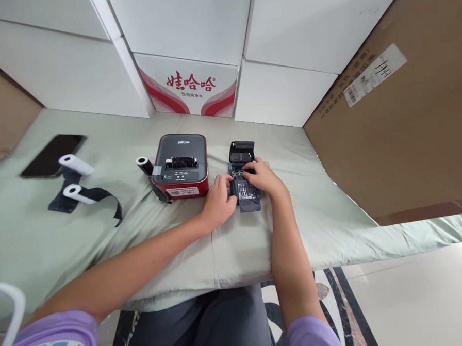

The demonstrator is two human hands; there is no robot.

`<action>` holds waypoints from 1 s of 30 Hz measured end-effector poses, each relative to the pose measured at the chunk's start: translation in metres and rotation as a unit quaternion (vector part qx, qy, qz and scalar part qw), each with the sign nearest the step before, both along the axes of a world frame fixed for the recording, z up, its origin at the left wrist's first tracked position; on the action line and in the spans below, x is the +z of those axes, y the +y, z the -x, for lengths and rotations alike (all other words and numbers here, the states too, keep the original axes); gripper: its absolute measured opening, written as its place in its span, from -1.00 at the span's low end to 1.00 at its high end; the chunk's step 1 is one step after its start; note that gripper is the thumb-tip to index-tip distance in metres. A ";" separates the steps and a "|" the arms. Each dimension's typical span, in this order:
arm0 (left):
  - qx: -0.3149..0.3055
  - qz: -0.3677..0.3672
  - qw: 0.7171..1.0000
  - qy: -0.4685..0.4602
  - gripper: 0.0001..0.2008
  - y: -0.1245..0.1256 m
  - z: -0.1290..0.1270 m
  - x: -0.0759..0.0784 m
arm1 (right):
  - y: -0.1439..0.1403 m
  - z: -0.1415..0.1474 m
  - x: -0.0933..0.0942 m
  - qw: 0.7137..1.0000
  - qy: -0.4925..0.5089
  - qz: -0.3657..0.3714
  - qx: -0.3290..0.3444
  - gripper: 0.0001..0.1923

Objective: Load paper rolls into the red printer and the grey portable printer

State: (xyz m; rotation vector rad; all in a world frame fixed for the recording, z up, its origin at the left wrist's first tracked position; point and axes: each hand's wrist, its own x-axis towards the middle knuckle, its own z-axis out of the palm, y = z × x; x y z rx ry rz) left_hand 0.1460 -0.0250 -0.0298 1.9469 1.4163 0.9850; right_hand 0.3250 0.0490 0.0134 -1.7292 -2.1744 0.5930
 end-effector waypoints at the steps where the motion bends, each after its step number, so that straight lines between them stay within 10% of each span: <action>1: 0.000 -0.001 1.000 0.000 -0.62 0.000 0.000 0.000 | 0.000 0.001 0.000 1.000 0.007 -0.002 0.000 -0.69; 15: -0.005 0.004 1.000 0.014 -0.60 -0.001 0.000 0.000 | 0.003 -0.001 0.003 0.998 0.015 0.052 -0.021 -0.76; 30: 0.004 0.006 1.000 0.002 -0.61 0.000 0.001 -0.001 | -0.017 -0.016 0.019 0.976 0.211 -0.050 -0.011 -0.76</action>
